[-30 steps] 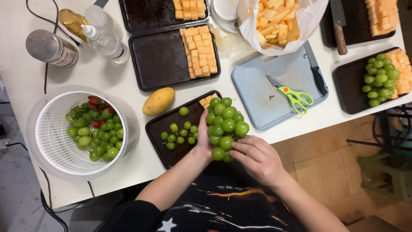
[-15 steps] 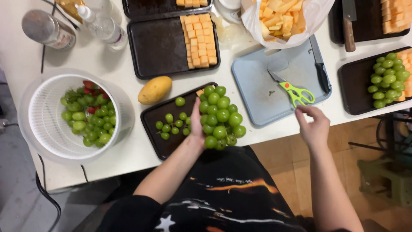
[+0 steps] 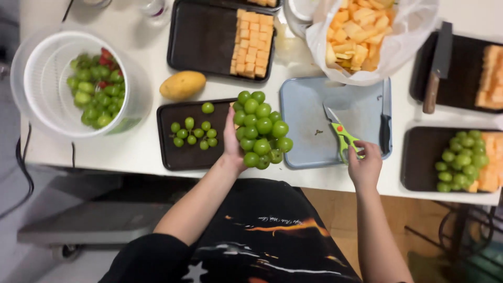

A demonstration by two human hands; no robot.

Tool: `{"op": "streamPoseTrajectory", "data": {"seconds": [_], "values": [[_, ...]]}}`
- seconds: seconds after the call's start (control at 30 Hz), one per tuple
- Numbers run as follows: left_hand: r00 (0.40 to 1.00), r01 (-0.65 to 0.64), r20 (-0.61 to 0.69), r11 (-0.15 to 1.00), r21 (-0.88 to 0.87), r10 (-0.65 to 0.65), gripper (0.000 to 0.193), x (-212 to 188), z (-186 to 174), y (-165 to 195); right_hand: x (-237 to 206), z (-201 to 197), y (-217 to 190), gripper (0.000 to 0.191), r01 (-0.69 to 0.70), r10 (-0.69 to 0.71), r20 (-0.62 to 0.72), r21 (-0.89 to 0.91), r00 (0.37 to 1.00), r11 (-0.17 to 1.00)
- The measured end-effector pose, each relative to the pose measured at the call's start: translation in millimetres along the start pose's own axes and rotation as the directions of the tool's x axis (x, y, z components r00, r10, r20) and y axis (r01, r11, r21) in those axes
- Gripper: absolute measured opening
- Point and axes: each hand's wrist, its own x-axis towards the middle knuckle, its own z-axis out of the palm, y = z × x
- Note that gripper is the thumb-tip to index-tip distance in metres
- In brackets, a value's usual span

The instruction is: The person cuts green grape clusters apart with scissors and arranges the grapes on black trays alongside cubed melon. They move grape clusters between a colander and the trays and briefly place strawberry-topped cream puffs on a tray.

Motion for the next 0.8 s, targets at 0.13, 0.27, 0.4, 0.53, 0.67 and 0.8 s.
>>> {"op": "streamPoseTrajectory", "data": {"seconds": [0.13,0.27,0.4,0.53,0.67,0.8], "values": [[1.000,0.017,0.018,0.998,-0.052,-0.016,0.077,1,-1,-16,-9,-11,-24,0.017,-0.067,0.024,0.153,0.279,0.988,0.958],[0.998,-0.053,0.029,0.997,-0.057,0.055,0.074,6,2,-35,-13,-32,-57,0.013,0.095,-0.232,0.246,0.467,0.941,0.879],[0.995,-0.084,0.056,0.995,-0.049,0.087,0.074,12,2,-53,-17,-53,-90,0.010,0.287,-0.451,0.233,0.509,0.861,0.811],[0.995,-0.095,0.021,0.995,-0.018,0.096,0.073,13,3,-62,-18,-61,-127,0.015,0.304,-0.478,0.276,0.494,0.834,0.815],[0.992,-0.113,-0.047,0.990,0.079,0.117,0.076,12,6,-64,-11,-59,-160,0.036,0.254,-0.339,0.480,0.235,0.809,0.938],[0.994,-0.088,-0.062,0.990,0.112,0.095,0.076,6,0,-56,-12,-52,-183,0.041,0.534,-0.485,0.467,0.033,0.739,0.845]]}}
